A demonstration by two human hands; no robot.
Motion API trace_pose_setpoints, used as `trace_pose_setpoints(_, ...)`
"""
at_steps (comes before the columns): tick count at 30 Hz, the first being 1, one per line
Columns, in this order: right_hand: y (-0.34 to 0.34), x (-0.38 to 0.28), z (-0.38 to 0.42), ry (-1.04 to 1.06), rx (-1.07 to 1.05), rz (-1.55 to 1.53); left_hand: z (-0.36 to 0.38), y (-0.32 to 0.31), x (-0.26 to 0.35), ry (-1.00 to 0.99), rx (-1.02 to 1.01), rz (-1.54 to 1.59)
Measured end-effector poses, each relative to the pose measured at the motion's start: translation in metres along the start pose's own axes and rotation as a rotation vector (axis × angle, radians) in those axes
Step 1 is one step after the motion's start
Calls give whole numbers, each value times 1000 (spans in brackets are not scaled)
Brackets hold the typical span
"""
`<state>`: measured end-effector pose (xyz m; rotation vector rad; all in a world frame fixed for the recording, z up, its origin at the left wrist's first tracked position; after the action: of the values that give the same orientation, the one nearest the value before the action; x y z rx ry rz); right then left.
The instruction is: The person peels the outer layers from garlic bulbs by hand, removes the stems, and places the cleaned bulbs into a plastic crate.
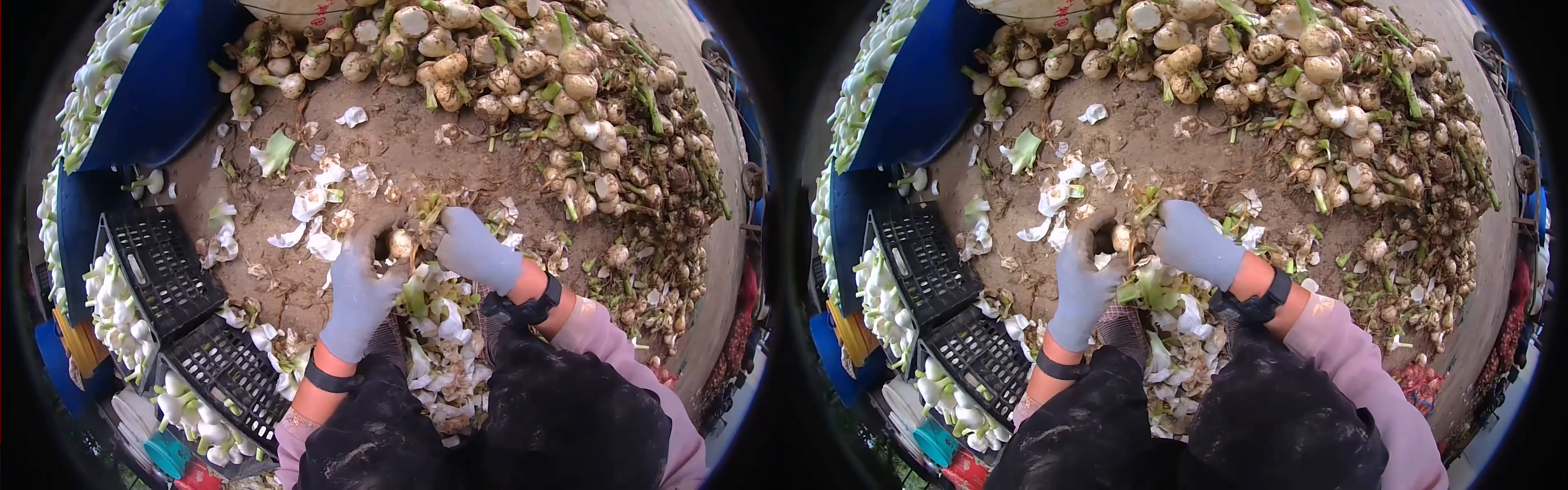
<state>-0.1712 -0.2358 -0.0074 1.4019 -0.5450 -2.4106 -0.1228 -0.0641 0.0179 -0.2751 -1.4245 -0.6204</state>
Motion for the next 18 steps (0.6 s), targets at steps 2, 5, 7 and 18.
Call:
trace_pose_setpoints(2,-2,-4,6,103,-41,201,2,3,-1,-36,-8,-85)
trace_pose_setpoints(5,-4,-17,19,-72,-115,38,5,5,-6,-18,-114,-310)
trace_pose_setpoints(7,9,-26,26,-152,-193,-115,8,3,-9,38,-90,-206)
trace_pose_setpoints(18,-4,-25,23,-205,-232,-363,13,7,-10,382,61,601)
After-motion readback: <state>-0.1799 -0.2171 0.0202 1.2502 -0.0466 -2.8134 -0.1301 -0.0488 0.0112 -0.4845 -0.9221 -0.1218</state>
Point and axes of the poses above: each hand's wrist, its own z-axis away from the middle knuckle, its own y-axis out of the back of the hand, x = y × z, the point moved 1 cm from there along -z, towards the middle knuckle, and after that the axes turned 9 degrees about z, right-handed, at the moved point
